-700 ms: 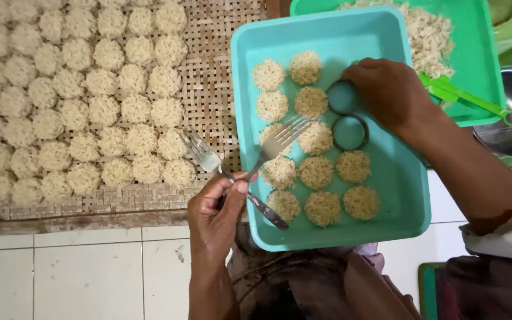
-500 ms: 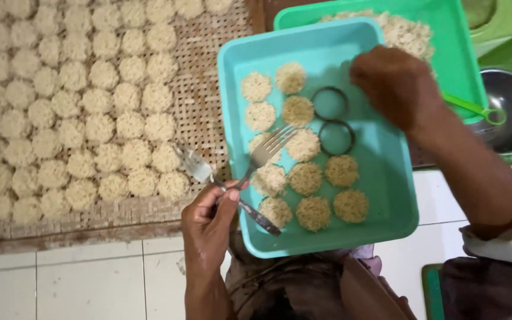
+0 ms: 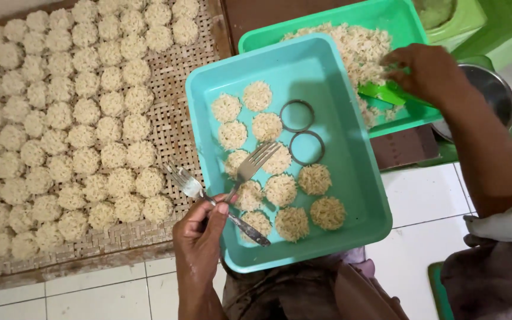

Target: Arranging small noodle cakes onto a drying rack using forks

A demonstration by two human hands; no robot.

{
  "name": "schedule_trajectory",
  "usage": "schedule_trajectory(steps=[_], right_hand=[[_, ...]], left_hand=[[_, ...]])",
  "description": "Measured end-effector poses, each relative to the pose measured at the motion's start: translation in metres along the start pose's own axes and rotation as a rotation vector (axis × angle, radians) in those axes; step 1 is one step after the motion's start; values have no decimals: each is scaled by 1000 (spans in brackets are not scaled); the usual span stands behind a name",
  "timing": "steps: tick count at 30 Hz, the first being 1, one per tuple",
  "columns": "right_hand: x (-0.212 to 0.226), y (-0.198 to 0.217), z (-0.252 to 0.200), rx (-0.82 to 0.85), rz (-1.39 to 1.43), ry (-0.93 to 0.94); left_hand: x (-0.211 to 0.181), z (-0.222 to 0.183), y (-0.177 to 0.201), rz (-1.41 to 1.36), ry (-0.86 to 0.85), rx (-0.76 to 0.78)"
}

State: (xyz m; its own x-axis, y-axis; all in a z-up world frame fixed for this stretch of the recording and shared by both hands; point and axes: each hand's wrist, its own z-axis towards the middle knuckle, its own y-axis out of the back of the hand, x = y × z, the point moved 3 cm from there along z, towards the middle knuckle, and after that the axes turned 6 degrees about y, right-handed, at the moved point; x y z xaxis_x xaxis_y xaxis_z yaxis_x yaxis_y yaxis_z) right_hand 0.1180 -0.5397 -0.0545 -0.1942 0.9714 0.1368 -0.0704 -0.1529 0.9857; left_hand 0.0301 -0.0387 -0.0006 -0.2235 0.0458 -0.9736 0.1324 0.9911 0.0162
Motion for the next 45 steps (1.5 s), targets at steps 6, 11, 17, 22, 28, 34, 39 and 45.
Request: schedule_trajectory(steps=[6, 11, 17, 22, 28, 34, 39, 45], right_hand=[[-5, -36, 16, 93, -81, 54], [-26, -38, 21, 9, 42, -40], [-28, -28, 31, -60, 0, -33], [11, -30, 32, 35, -65, 52], [-26, -39, 25, -8, -103, -79], [-58, -27, 5, -41, -96, -106], [-49, -17, 7, -14, 78, -137], [-66, -37, 14, -89, 17, -97]], left_hand=[[-2, 3, -8, 1, 19, 25], [-1, 7, -9, 6, 24, 13], [-1, 15, -13, 107, -8, 25], [-4, 18, -19, 71, -14, 58], [-2, 17, -12, 89, 7, 44], [-1, 14, -9, -9, 45, 46], [-3, 13, -7, -16, 63, 44], [-4, 12, -2, -20, 42, 57]])
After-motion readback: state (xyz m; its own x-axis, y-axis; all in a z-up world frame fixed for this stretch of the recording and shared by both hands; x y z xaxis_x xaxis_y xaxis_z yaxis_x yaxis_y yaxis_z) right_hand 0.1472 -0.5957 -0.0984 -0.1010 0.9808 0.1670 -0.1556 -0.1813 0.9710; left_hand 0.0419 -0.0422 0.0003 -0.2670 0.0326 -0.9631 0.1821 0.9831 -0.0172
